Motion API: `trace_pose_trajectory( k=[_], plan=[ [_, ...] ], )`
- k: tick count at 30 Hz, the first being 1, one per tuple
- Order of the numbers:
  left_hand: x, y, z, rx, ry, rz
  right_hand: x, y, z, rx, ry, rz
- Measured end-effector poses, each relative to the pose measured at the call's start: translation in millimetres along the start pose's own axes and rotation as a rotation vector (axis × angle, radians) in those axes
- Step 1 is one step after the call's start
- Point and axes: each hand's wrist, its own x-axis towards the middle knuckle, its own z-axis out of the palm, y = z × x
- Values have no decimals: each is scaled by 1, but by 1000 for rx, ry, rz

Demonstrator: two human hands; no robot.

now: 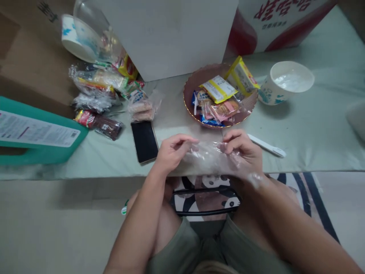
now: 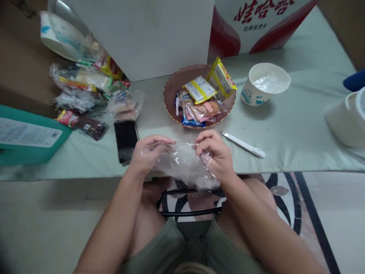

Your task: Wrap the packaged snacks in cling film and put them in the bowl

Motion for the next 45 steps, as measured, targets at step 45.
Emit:
trace_pose_trajectory(
  k=[45],
  plan=[
    [5, 6, 16, -267, -227, -116, -2, 0, -11, 459, -143, 554]
  ],
)
